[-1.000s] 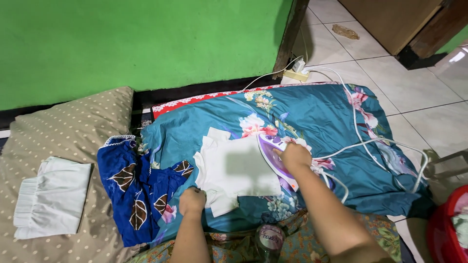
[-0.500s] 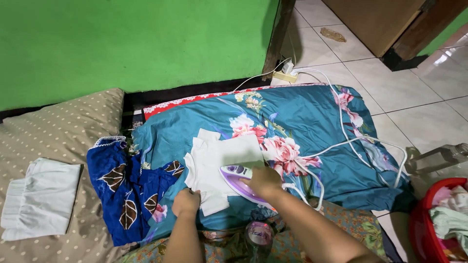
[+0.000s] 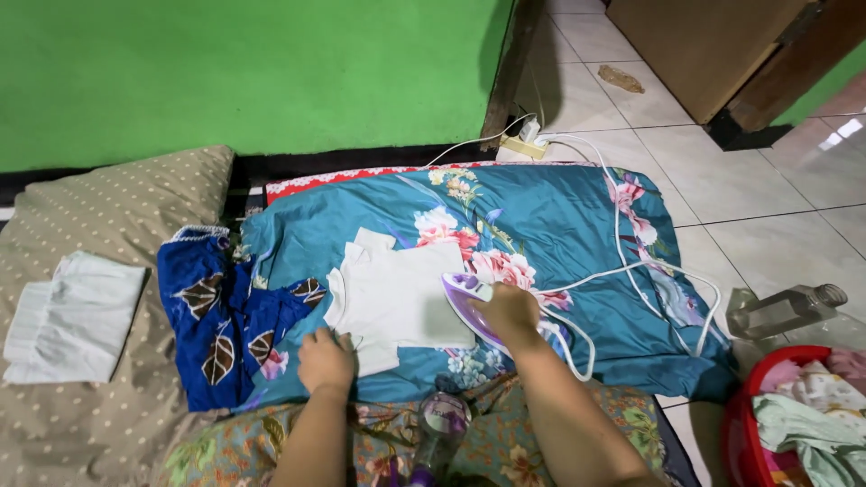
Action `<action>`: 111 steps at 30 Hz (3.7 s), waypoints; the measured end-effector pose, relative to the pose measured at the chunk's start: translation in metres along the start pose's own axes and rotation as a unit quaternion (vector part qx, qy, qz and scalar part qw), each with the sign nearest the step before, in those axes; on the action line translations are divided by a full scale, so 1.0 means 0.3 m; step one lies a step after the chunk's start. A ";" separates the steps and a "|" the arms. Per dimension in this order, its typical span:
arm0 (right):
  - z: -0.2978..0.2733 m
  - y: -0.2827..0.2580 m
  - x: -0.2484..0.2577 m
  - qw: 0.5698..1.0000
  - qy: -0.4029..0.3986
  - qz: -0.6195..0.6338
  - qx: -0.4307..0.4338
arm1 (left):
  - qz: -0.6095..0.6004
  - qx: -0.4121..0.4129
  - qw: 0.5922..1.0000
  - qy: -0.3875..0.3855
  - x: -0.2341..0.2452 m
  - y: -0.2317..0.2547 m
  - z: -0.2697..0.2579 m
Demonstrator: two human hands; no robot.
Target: The person irons a small white garment on a bed using a purple and white iron. They repeatedly smooth the fabric, fold it, and iron both sides before placing it aside.
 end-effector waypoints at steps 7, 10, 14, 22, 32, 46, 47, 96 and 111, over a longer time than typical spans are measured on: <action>-0.068 -0.157 -0.072 0.995 0.019 0.004 0.097 | 0.160 -0.222 0.961 -0.048 0.060 0.237 -0.310; -0.065 -0.176 -0.138 0.990 -0.069 -0.077 0.093 | 0.293 -0.239 0.894 -0.242 -0.109 0.179 -0.344; -0.072 -0.074 -0.046 0.990 -0.130 -0.036 -0.045 | 0.298 -0.216 0.889 -0.271 -0.110 0.142 -0.358; 0.017 0.097 -0.023 0.987 -0.109 0.038 -0.116 | 0.269 -0.212 0.903 -0.258 -0.129 0.139 -0.343; -0.038 -0.131 0.042 0.984 -0.055 0.166 0.047 | 0.257 -0.268 0.921 -0.116 -0.140 0.199 -0.296; -0.002 -0.066 -0.005 0.980 -0.135 0.137 -0.059 | 0.250 -0.298 0.917 -0.083 -0.218 0.179 -0.268; -0.013 -0.019 0.008 0.969 -0.135 0.164 -0.123 | 0.258 -0.292 0.916 -0.093 -0.223 0.172 -0.269; -0.159 -0.119 0.024 0.934 -0.329 0.081 0.111 | 0.274 -0.309 0.911 -0.015 -0.117 0.223 -0.283; 0.019 0.191 0.055 0.973 -0.180 0.099 -0.101 | 0.281 -0.316 0.906 -0.014 -0.152 0.225 -0.268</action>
Point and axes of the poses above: each hand's wrist, its own z-axis towards the middle knuckle, its own x-axis out of the back of the hand, y = z × x, the point moved 9 cm from there along z, towards the middle knuckle, and after that the axes turned 4 degrees about z, right-handed, at the moved point
